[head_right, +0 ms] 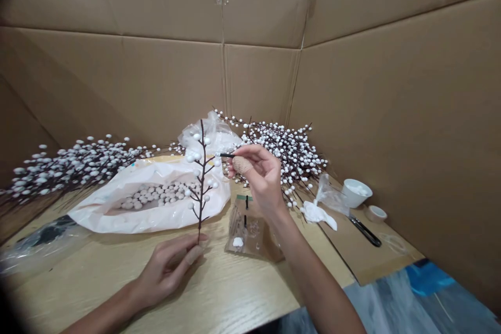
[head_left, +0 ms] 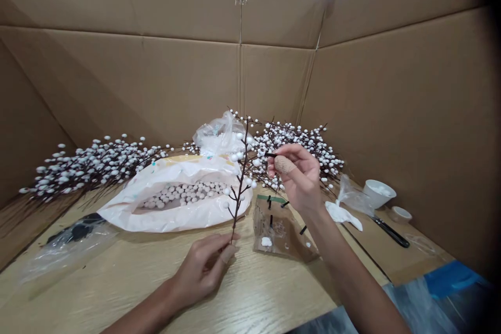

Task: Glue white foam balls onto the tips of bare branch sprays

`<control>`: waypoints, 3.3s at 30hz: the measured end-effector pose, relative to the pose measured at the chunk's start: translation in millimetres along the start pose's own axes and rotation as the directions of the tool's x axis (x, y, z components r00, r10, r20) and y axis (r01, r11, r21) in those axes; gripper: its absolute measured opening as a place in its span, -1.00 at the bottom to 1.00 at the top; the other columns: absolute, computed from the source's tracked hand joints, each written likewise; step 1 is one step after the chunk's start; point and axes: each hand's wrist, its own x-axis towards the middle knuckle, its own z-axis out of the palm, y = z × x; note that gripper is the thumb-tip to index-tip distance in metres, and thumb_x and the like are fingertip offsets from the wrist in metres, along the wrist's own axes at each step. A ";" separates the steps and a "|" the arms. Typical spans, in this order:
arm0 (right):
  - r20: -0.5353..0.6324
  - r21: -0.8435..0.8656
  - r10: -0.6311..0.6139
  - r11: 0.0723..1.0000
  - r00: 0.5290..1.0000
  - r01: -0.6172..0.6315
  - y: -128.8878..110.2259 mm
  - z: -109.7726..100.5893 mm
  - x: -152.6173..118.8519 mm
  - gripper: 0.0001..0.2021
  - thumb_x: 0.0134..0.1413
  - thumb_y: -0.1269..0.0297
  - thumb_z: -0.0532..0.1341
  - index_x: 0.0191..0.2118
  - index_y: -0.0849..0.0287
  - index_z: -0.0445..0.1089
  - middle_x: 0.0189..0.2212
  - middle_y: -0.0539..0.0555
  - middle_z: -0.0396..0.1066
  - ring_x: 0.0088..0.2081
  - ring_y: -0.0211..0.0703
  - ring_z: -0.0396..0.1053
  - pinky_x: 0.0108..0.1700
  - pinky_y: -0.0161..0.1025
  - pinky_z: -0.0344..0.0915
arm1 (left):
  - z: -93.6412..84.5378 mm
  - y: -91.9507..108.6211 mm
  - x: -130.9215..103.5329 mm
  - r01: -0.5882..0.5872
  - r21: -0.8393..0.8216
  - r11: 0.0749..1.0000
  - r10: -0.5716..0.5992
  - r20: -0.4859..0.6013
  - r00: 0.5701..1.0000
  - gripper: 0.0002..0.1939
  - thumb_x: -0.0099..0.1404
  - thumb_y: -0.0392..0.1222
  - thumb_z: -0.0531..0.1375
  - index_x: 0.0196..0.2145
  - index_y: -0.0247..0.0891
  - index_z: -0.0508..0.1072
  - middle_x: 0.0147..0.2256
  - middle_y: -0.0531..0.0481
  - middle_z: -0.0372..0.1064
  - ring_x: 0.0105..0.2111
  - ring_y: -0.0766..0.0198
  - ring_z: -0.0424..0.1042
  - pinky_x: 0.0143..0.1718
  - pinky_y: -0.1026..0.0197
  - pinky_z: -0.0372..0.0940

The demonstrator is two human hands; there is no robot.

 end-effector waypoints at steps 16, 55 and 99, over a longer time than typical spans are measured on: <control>0.054 -0.046 -0.042 0.998 0.998 0.044 8.2 -3.5 -1.3 -0.90 -0.06 0.36 0.32 -0.34 0.09 0.45 -0.46 -0.03 0.45 -0.45 -0.31 0.41 -0.41 -0.32 0.40 | 1.2 -2.2 -3.7 0.035 -0.012 0.999 -0.034 0.029 0.999 -0.76 0.33 -0.30 0.09 -0.06 -0.25 0.43 -0.26 -0.10 0.52 -0.29 0.24 0.51 -0.26 0.29 0.41; 0.014 -0.206 -0.197 0.959 0.980 0.196 3.7 0.6 -7.1 -0.89 -0.06 0.40 0.31 -0.35 0.05 0.48 -0.41 -0.05 0.49 -0.48 -0.30 0.44 -0.42 -0.28 0.44 | -2.0 3.3 -0.8 0.048 -0.038 0.998 -0.046 0.034 0.998 -0.76 0.32 -0.31 0.09 -0.08 -0.29 0.43 -0.28 -0.11 0.52 -0.32 0.23 0.52 -0.30 0.29 0.42; 0.005 0.015 -0.024 1.000 1.000 0.024 -0.9 1.9 -3.0 -0.90 -0.10 0.32 0.34 -0.36 0.07 0.51 -0.50 -0.04 0.51 -0.53 -0.32 0.42 -0.48 -0.33 0.41 | -1.1 -1.1 -2.4 0.043 -0.053 0.998 -0.040 0.060 0.997 -0.76 0.33 -0.33 0.09 -0.05 -0.23 0.40 -0.19 -0.06 0.52 -0.23 0.27 0.51 -0.20 0.33 0.38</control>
